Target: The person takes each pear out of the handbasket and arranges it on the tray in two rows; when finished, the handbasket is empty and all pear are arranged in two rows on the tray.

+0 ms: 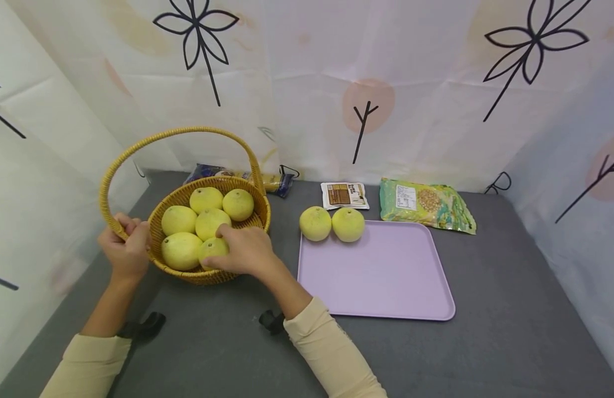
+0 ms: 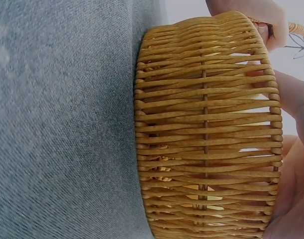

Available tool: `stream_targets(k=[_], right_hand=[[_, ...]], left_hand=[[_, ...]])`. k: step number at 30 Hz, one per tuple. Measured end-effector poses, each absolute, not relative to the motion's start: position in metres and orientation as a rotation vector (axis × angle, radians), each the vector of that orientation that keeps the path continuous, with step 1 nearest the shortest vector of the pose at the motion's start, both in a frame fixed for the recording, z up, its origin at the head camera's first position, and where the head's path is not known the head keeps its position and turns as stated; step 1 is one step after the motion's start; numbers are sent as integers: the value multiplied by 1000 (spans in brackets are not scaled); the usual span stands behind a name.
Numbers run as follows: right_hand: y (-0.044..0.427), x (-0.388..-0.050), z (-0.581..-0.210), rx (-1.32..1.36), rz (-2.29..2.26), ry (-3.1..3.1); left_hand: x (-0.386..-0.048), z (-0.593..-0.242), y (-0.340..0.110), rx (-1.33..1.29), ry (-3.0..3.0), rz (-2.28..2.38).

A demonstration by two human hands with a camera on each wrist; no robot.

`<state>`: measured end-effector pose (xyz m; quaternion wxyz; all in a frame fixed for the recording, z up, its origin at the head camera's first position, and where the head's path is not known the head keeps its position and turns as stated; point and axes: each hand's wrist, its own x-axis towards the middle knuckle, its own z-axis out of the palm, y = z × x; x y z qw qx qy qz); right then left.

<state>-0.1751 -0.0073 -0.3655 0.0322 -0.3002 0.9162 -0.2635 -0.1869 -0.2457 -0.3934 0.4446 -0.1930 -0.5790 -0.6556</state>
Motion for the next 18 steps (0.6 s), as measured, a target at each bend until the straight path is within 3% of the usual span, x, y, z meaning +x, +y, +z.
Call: stream_targets(k=[18], right_hand=[[-4,-176,-362,-842,-976,2714]], left_hand=[[-186,-392,-244,-499,-1406,-1651]])
